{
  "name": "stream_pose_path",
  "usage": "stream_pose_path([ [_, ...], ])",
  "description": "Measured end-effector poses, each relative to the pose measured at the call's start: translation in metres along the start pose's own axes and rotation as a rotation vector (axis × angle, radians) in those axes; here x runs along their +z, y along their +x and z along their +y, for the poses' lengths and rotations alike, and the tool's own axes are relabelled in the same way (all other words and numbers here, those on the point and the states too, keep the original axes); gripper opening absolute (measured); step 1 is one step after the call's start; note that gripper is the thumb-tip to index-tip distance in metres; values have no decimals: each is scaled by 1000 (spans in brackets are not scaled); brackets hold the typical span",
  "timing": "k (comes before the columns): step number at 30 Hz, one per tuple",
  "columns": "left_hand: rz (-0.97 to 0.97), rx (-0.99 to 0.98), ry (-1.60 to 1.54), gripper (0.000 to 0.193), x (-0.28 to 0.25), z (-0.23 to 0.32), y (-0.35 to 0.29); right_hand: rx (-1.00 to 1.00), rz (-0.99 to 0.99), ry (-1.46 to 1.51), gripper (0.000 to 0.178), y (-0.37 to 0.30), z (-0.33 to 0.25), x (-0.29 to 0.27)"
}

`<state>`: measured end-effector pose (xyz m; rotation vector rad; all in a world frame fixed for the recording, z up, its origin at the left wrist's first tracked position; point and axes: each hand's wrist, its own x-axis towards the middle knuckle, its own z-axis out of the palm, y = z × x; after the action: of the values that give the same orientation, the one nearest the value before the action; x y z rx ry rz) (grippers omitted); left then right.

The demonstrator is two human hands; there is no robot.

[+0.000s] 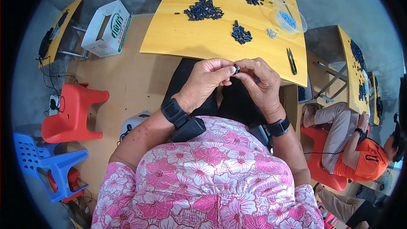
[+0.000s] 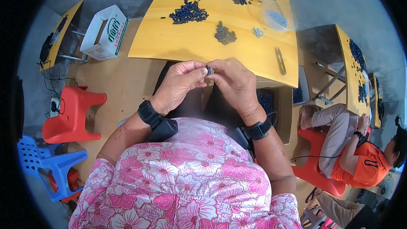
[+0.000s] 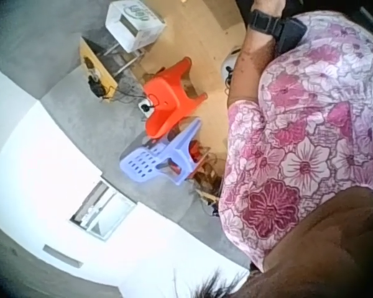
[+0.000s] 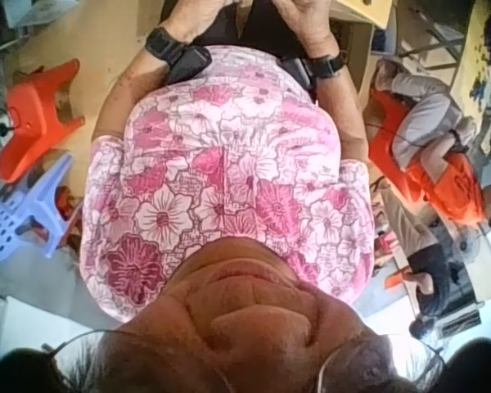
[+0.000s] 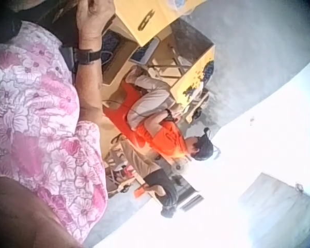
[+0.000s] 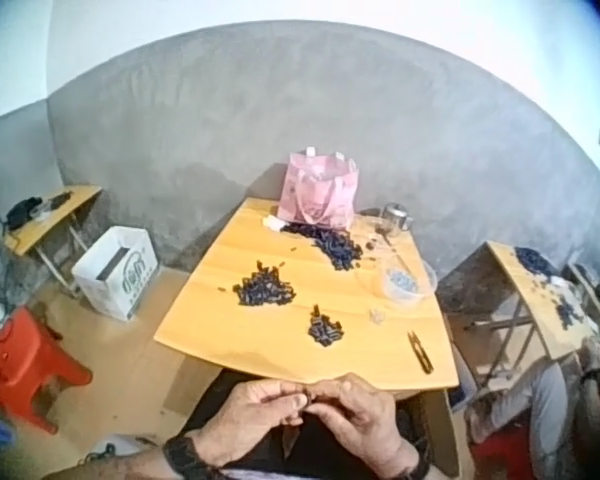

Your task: Assembling small black plastic nozzle or valve components by inserting white seals and connecting parts at a manufacturing workstation.

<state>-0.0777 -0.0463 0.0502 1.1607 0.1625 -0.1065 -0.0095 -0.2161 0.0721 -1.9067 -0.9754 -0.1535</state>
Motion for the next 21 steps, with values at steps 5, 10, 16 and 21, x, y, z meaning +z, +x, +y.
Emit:
stream_pose_path([
  [5, 22, -65, 128, 20, -3, -6, 14, 56, -12, 61, 24, -4, 20, 5],
  [10, -14, 19, 318, 12, -14, 0, 26, 73, -71, 132, 20, -4, 40, 11],
  [16, -47, 132, 459, 6, -20, 0, 47, 10, -70, 54, 19, 7, 54, 9],
  [21, 59, 277, 553, 5, -28, -7, 61, 261, 172, -238, 11, 25, 88, -14],
])
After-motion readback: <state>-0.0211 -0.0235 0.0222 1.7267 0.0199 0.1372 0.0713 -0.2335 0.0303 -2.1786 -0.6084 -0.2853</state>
